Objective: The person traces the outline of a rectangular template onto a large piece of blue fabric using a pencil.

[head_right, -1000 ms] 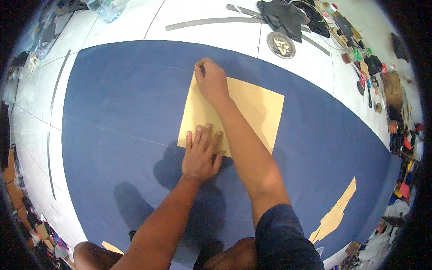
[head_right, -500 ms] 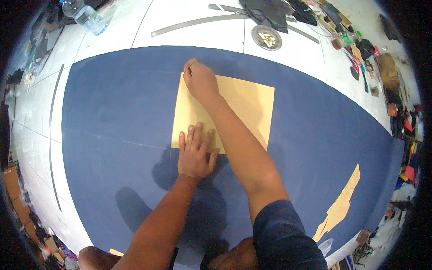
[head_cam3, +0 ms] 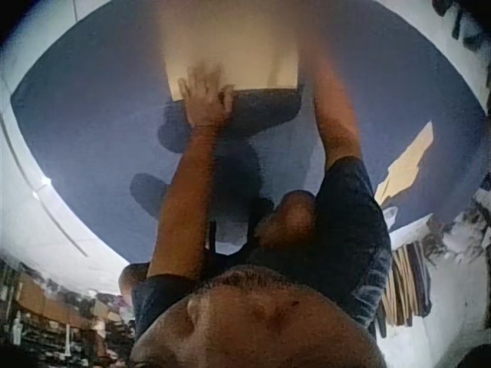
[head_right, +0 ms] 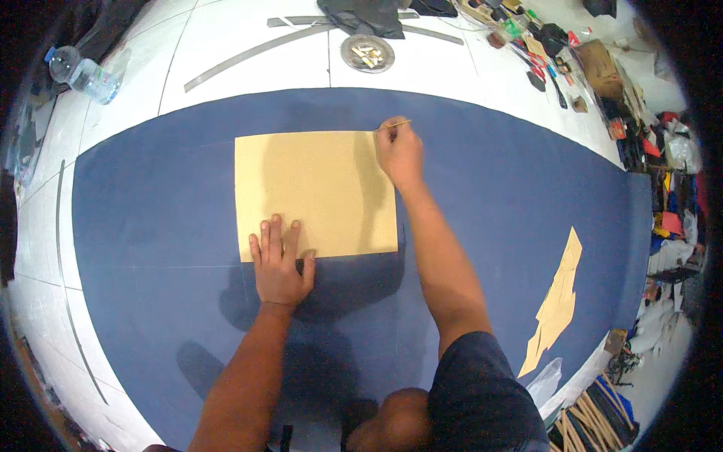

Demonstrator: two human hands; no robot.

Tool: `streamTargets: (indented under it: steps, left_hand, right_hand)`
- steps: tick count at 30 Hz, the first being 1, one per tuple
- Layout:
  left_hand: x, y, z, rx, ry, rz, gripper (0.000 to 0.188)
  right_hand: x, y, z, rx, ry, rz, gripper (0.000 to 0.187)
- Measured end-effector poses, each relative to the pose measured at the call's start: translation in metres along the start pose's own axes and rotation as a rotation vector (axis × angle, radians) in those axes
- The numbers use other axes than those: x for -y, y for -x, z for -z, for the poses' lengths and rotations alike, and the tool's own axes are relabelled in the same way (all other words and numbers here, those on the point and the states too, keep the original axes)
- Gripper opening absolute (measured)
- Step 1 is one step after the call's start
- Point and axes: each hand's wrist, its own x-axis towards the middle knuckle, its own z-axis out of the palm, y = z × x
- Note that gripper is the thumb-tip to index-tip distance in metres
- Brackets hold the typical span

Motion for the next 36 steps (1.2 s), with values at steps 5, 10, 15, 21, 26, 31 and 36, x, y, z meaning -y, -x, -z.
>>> streamTargets:
  steps: [5,10,15,21,26,31,36]
  left_hand:
    - [0.001,0.000,0.000,0.007,-0.017,-0.006,0.060]
    - [0.002,0.001,-0.001,0.051,-0.074,0.013,0.060]
    - [0.000,0.000,0.000,0.062,-0.080,0.021,0.060]
    - [-0.003,-0.001,0.002,0.058,-0.083,0.015,0.060]
    - [0.001,-0.002,-0.001,0.041,-0.077,-0.011,0.060]
    - [0.002,0.000,-0.003,0.022,-0.091,-0.033,0.061]
    - [0.008,0.002,-0.006,-0.009,-0.127,-0.061,0.061]
  right_hand:
    - [-0.019,-0.007,0.006,-0.064,-0.084,-0.072,0.020]
    - [-0.017,0.001,0.005,-0.076,-0.243,-0.159,0.017]
    - [-0.014,0.001,0.006,-0.073,-0.188,-0.158,0.016]
    - [-0.012,0.001,0.007,-0.134,0.033,-0.001,0.015]
    - [-0.006,0.018,0.008,-0.139,0.135,0.020,0.013]
    - [-0.004,0.083,0.029,-0.063,0.136,0.114,0.011]
    - [0.000,0.158,0.052,0.056,0.189,-0.012,0.010]
